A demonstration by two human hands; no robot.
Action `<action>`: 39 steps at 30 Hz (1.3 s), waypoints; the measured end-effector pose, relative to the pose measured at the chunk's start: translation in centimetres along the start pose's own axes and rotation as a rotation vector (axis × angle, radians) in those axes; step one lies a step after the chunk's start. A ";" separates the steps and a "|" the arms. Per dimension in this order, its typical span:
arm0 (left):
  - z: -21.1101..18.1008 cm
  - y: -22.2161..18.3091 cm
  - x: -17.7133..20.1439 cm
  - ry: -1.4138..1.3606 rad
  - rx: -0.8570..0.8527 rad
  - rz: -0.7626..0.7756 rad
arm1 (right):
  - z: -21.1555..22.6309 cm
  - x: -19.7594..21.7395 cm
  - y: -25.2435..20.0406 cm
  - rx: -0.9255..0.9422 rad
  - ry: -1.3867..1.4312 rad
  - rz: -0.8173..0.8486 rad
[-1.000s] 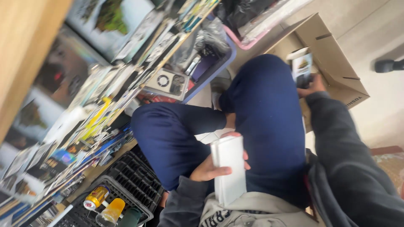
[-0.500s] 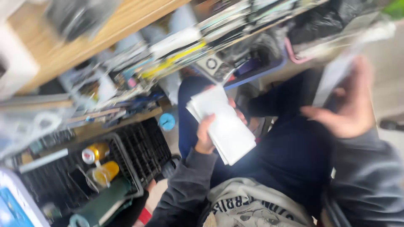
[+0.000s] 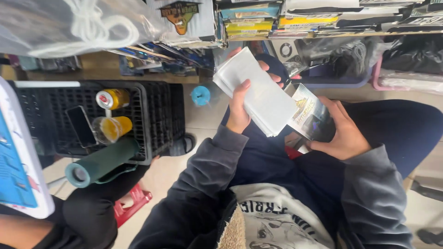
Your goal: Unboxing and organizing mobile phone screen protectors from retail packaging
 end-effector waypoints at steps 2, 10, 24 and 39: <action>-0.1 0.3 0.1 -0.003 0.008 0.009 | -0.9 0.1 -0.1 0.052 -0.025 -0.019; -0.1 0.9 0.8 0.051 0.133 0.022 | -1.2 0.5 -0.8 0.193 0.044 -0.044; 1.1 0.5 0.7 0.214 0.101 -0.044 | 0.4 -1.2 -1.0 0.130 0.189 0.246; 1.0 0.8 -0.2 0.387 0.114 0.013 | -0.1 -2.2 -1.1 0.073 0.275 0.342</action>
Point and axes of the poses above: each hand's wrist, its own y-axis towards the middle knuckle, its own x-axis out of the back of the hand, z = x × y, the point moved 10 cm from there along y, towards the middle knuckle, and after that the axes turned 14 degrees about z, right-handed, at the moved point
